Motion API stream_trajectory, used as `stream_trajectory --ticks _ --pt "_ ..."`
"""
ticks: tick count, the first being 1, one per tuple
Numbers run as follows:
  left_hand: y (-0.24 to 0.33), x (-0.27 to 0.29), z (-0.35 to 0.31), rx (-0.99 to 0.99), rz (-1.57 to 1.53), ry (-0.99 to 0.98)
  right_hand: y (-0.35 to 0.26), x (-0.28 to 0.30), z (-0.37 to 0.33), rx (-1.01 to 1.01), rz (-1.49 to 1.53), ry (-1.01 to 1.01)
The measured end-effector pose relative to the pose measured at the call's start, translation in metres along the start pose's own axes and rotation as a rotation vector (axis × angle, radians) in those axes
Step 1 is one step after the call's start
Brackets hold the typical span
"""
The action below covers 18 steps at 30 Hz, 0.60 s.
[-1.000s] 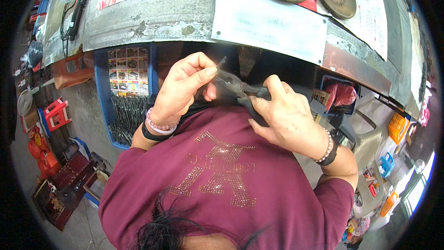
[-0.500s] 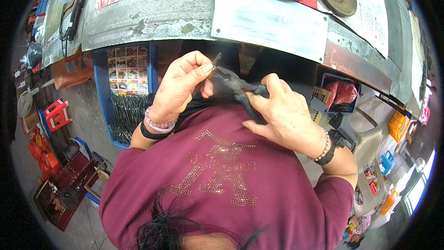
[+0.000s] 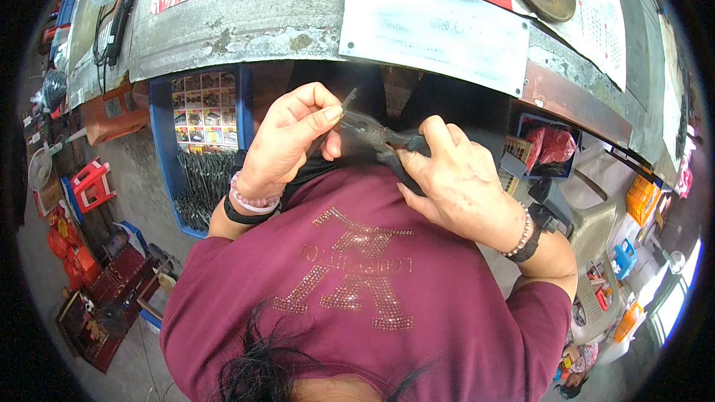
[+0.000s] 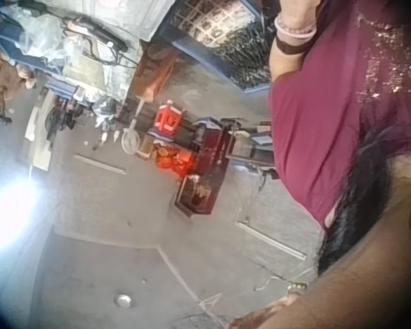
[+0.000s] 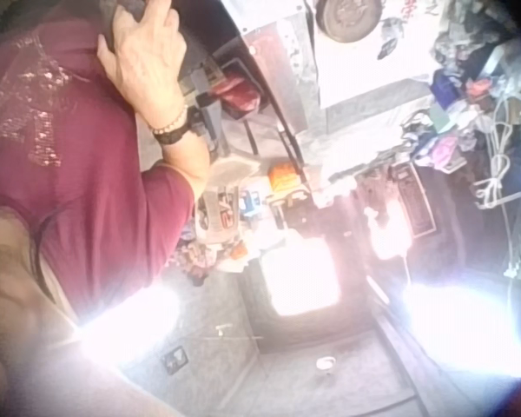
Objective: The person sits at a low table and repeatedly picks up small metal rods and white beads, inserts the beads onto the rods, and uses pliers to crimp or secure the ends. The person places finished pieces into a small wooden dish and continues the process with additional rods and beads.
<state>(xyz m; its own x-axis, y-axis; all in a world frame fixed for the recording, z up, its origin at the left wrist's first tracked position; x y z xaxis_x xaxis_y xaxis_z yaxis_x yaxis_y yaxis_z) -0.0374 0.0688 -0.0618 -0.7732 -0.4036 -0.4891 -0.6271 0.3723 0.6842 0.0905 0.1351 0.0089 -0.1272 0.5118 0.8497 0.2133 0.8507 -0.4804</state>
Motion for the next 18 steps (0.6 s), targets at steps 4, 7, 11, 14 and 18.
stream_trajectory --ticks 4,7,11,14,18 --pt "0.002 -0.001 -0.002 -0.022 0.015 0.001 0.0 -0.002 0.0 -0.006 0.093 -0.031" --pt "0.003 0.0 -0.002 -0.031 0.019 0.017 0.005 -0.01 -0.001 -0.021 0.226 -0.12" --pt "0.002 0.002 -0.001 -0.039 0.042 0.035 0.008 -0.024 -0.003 -0.037 0.815 -0.237" --pt "0.0 0.003 0.0 -0.041 0.05 0.014 0.002 -0.025 0.0 -0.026 1.42 -0.201" --pt "-0.002 0.008 0.002 -0.043 -0.03 0.039 0.008 -0.024 -0.008 -0.063 0.696 -0.148"
Point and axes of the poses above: each hand's wrist, its own z-axis towards the middle knuckle, its own x-axis out of the back of the hand, y = z × x, the point moved 9 cm from there along z, towards the middle knuckle, and after that the axes turned 5 degrees about x, right-handed, at the moved point
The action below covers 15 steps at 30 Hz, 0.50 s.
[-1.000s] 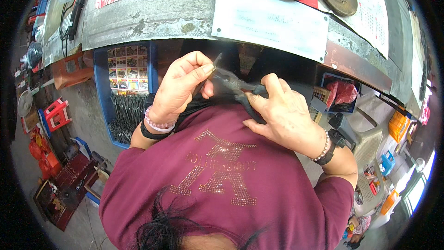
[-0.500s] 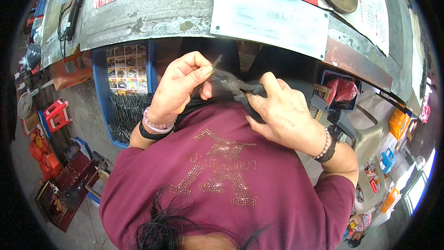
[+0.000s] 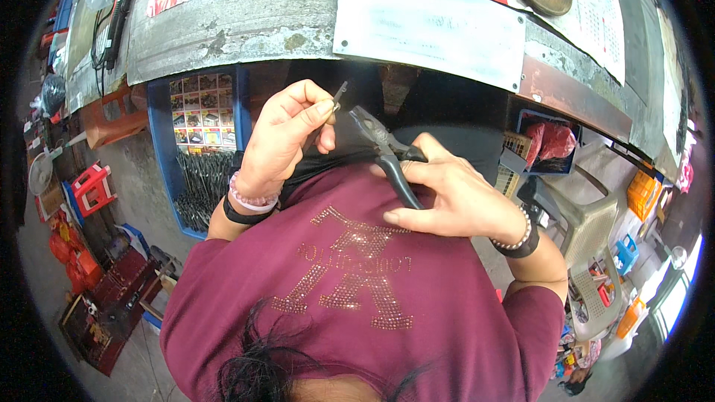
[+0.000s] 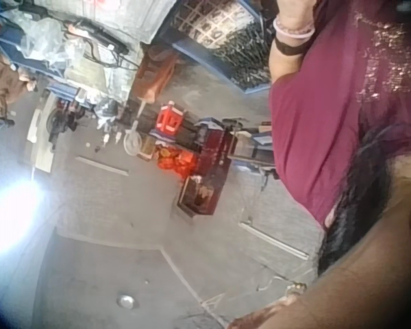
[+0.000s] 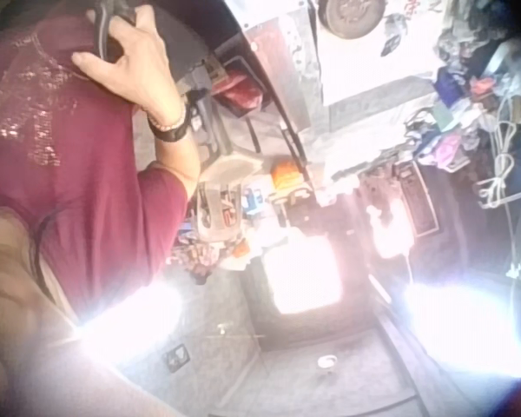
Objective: The person sits at a low table and repeatedly picks up small metal rods and white beads, inserts the beads onto the rods, and uses pliers to crimp or secure the ends. The person places finished pieces into a small wooden dish and continues the process with additional rods and beads.
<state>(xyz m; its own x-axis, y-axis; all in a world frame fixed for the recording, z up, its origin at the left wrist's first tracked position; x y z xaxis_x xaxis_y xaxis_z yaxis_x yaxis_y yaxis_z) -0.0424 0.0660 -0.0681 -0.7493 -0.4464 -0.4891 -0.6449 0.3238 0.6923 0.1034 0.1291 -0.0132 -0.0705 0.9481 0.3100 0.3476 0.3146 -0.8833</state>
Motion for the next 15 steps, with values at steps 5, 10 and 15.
stream_trajectory --ticks 5,10,15 --pt "-0.004 -0.004 0.0 0.028 -0.034 -0.022 -0.005 0.008 -0.007 -0.059 -0.47 0.147" --pt "-0.003 -0.007 -0.002 0.029 -0.013 -0.03 -0.012 0.004 -0.001 0.005 -0.618 0.139" --pt "-0.001 -0.007 -0.004 0.041 0.021 -0.024 -0.018 0.007 0.001 0.058 -0.649 0.189"
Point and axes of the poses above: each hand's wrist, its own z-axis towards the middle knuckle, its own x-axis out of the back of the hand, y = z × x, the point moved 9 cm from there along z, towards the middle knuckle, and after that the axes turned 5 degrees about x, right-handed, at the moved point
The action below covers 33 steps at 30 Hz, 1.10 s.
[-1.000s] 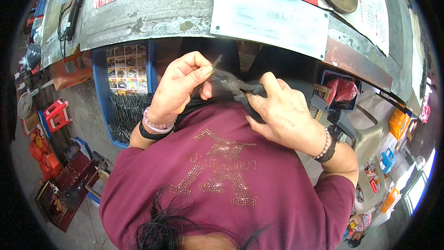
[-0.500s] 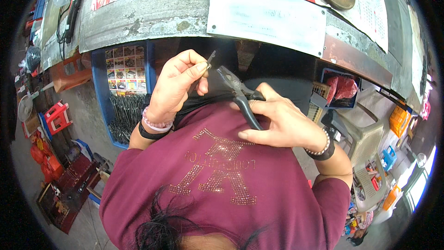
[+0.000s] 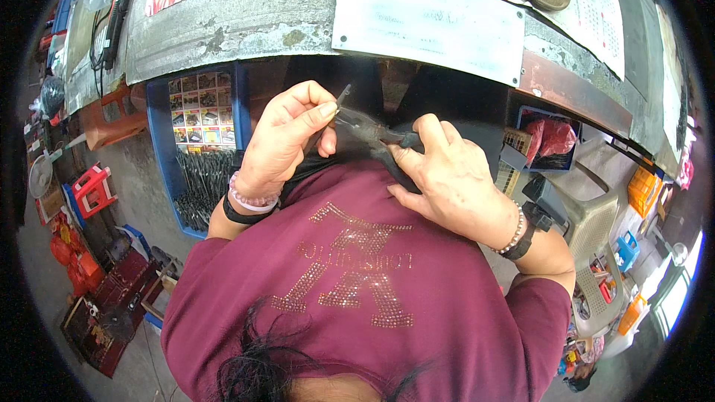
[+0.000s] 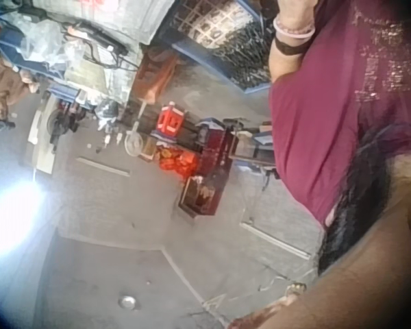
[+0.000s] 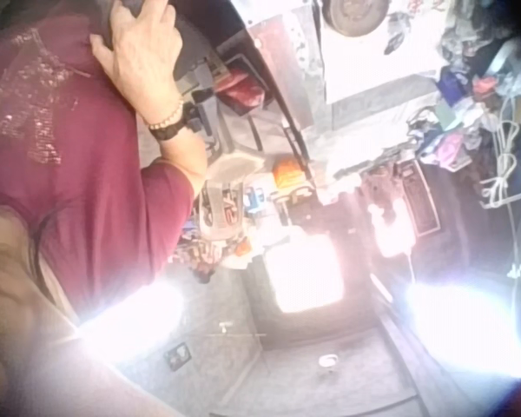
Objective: The person sits at a low table and repeatedly picks up small metal rods and white beads, inserts the beads onto the rods, and uses pliers to crimp or secure the ends. The person places finished pieces into a small wooden dish and continues the process with additional rods and beads.
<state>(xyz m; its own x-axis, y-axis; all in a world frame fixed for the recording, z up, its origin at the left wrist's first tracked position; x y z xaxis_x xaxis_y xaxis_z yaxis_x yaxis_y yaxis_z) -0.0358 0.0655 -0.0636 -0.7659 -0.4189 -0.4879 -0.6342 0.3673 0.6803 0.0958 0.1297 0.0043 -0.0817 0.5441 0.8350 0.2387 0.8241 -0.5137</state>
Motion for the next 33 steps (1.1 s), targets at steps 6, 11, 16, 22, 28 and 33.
stream_trajectory --ticks 6,11,16,22,28,33 --pt "0.002 0.001 0.001 0.006 0.021 -0.008 -0.001 0.002 0.002 0.009 -0.022 0.021" --pt "0.001 0.001 0.001 0.0 0.025 -0.009 -0.001 0.002 0.004 -0.001 -0.017 -0.007" --pt "0.001 0.001 0.001 -0.015 0.024 0.0 0.003 -0.007 0.003 -0.027 0.139 -0.124" --pt "0.0 0.004 0.0 -0.034 0.038 0.036 0.011 -0.027 -0.005 -0.174 1.111 -0.295" --pt "0.009 0.002 0.003 -0.115 -0.08 0.061 0.08 0.061 -0.058 -0.283 0.53 0.4" --pt "0.012 -0.02 0.003 -0.155 -0.104 -0.017 0.187 0.126 -0.127 -0.628 -0.251 0.759"
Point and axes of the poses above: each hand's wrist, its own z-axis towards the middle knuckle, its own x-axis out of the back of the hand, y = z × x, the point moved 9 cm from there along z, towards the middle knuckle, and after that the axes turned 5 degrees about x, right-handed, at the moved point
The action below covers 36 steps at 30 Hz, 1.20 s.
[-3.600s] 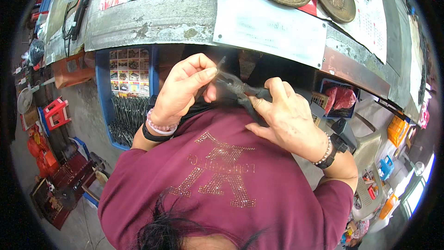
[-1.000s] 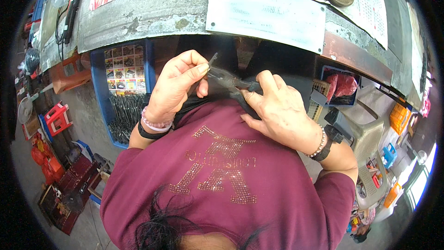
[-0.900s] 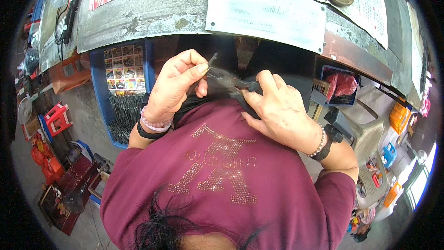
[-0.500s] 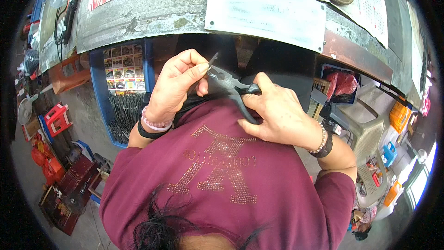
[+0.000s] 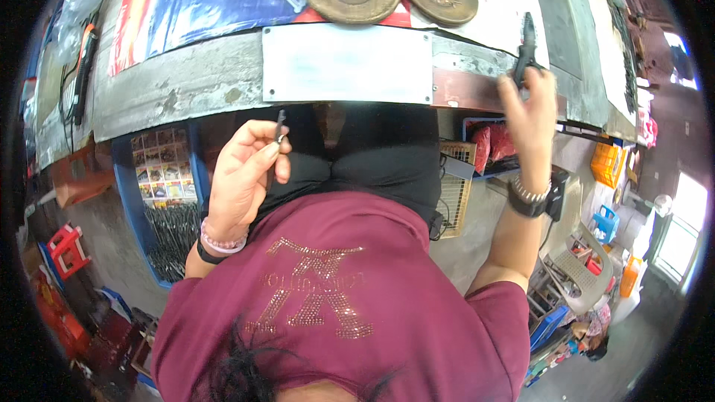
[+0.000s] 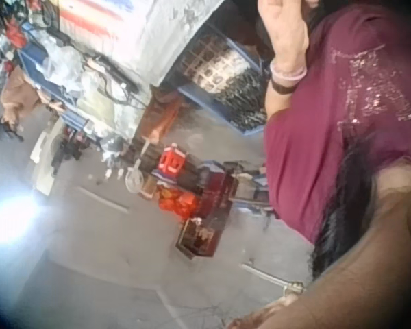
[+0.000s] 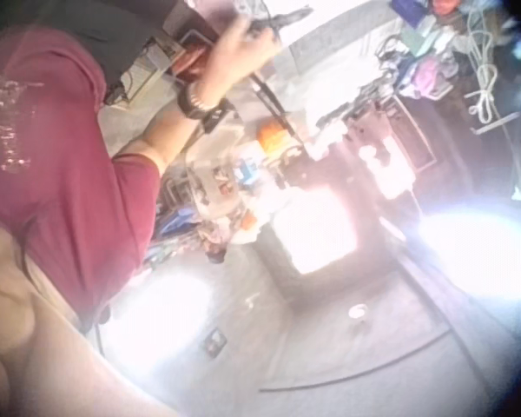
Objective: The person sits at a low table and repeatedly picks up small metal rods and white beads, inserts the beads onto the rods, and uses pliers to crimp or secure the ends. The person places finished pieces into a small wooden dish and continues the process with additional rods and beads.
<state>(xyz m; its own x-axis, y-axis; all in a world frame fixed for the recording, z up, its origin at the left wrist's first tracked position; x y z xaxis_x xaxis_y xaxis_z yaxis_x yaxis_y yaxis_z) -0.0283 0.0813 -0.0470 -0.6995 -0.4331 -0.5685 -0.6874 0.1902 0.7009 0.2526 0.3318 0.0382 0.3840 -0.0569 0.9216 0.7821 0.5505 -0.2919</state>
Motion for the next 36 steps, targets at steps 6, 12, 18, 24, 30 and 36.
stream_trajectory --ticks 6,12,18,24,30,36 --pt "-0.002 -0.019 -0.008 0.046 -0.012 -0.074 0.095 -0.03 0.064 -0.159 -0.266 -0.138" --pt "0.0 -0.029 -0.012 -0.051 0.093 -0.021 -0.066 -0.016 0.023 0.206 0.111 0.177" --pt "-0.006 -0.041 -0.009 -0.225 0.102 -0.001 -0.208 -0.075 -0.053 0.257 0.953 -0.187" --pt "0.019 -0.04 -0.027 -0.504 0.608 0.162 -0.241 -0.057 -0.052 0.517 0.703 0.109" --pt "0.033 -0.043 -0.026 -0.611 0.274 0.088 -0.24 -0.085 -0.037 0.236 1.048 -0.124" --pt "0.019 -0.033 -0.017 -0.534 0.245 0.081 -0.242 -0.068 -0.039 0.445 0.882 0.159"
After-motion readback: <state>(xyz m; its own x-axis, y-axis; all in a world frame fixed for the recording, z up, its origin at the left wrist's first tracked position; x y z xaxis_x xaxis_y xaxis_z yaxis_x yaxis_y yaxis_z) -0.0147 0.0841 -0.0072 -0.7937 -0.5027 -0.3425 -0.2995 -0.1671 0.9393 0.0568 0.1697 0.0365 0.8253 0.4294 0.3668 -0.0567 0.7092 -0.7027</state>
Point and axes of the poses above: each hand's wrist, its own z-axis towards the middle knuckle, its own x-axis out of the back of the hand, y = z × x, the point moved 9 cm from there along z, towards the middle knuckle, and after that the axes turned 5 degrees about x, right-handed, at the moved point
